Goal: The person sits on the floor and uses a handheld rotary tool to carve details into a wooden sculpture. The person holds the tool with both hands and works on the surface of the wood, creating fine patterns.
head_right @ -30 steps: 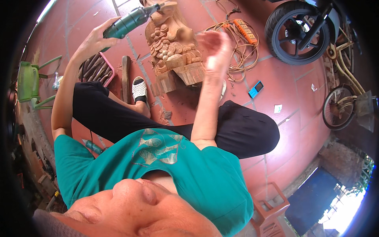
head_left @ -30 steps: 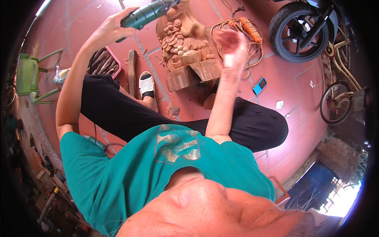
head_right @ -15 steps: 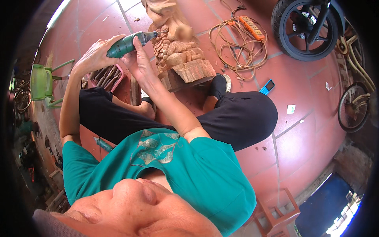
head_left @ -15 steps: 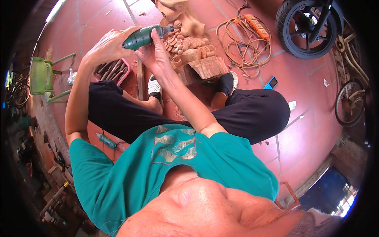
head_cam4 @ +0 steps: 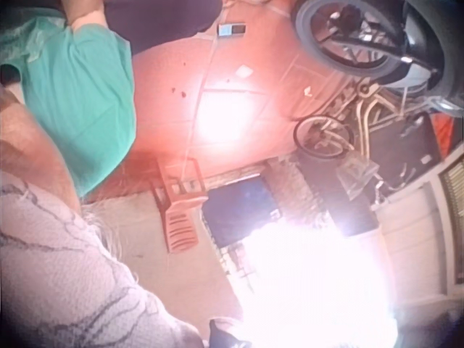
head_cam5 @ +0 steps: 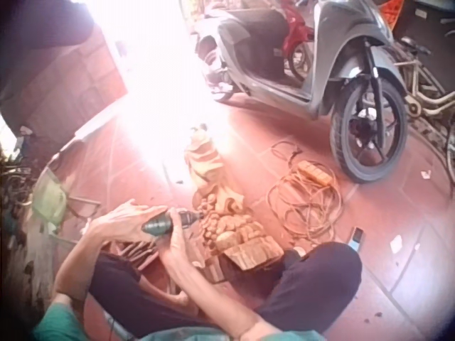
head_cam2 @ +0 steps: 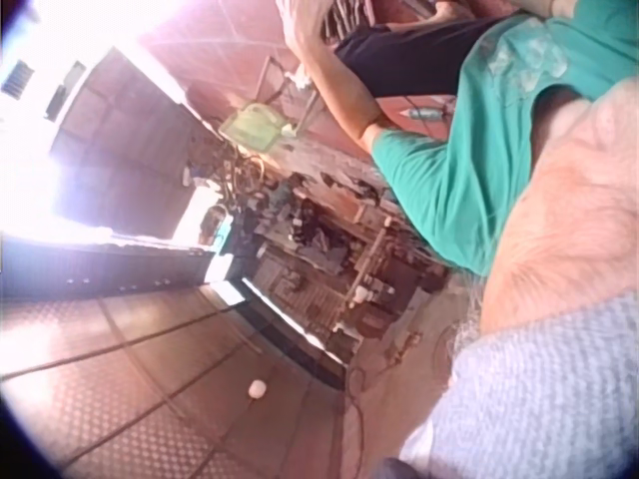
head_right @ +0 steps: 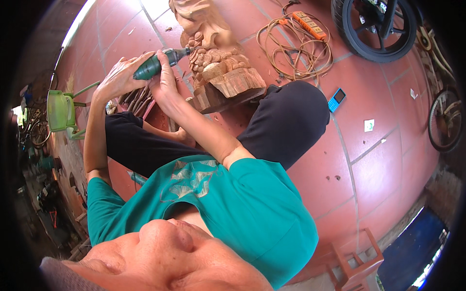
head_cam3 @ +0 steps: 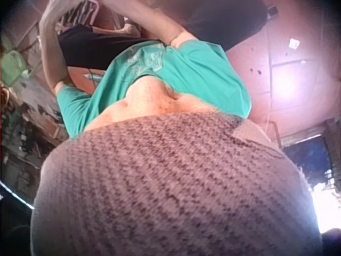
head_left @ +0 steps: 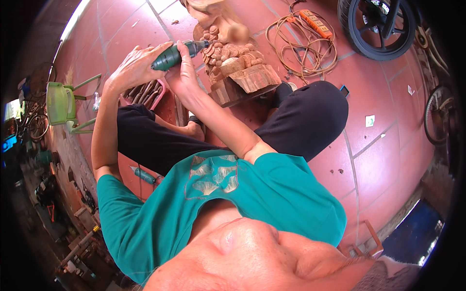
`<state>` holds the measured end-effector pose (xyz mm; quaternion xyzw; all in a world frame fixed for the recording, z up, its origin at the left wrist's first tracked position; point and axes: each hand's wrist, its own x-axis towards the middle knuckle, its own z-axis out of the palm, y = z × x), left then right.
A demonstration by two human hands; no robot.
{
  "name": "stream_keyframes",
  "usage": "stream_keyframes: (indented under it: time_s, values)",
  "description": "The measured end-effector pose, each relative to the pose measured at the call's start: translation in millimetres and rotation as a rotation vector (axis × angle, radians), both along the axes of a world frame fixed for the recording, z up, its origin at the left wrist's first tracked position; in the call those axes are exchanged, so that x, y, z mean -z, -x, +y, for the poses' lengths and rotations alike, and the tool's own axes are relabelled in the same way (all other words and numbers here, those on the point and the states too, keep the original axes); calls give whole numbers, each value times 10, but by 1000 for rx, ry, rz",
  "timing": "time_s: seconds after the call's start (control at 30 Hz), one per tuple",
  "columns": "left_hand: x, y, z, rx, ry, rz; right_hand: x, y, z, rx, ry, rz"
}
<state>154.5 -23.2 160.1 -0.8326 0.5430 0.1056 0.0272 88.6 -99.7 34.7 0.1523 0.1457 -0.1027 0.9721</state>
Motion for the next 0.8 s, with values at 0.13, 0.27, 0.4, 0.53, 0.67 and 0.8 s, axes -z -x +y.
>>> stream_keyframes:
  time_s: [0.13,0.27,0.4,0.53,0.67,0.8]
  values:
    - [-7,7,-12,-14,-18,25,9,-6,3,2,-1,42]
    - [4,-25,-4,-21,-67,34,0,2,16,13,1,68]
    - [10,-35,8,0,-62,12,3,8,25,24,-12,49]
    - [14,-36,-10,9,-59,12,-45,25,15,47,4,81]
    - [1,-18,-38,8,-69,25,-55,53,4,42,24,89]
    - [3,-32,-54,19,-75,35,-49,66,-1,41,35,82]
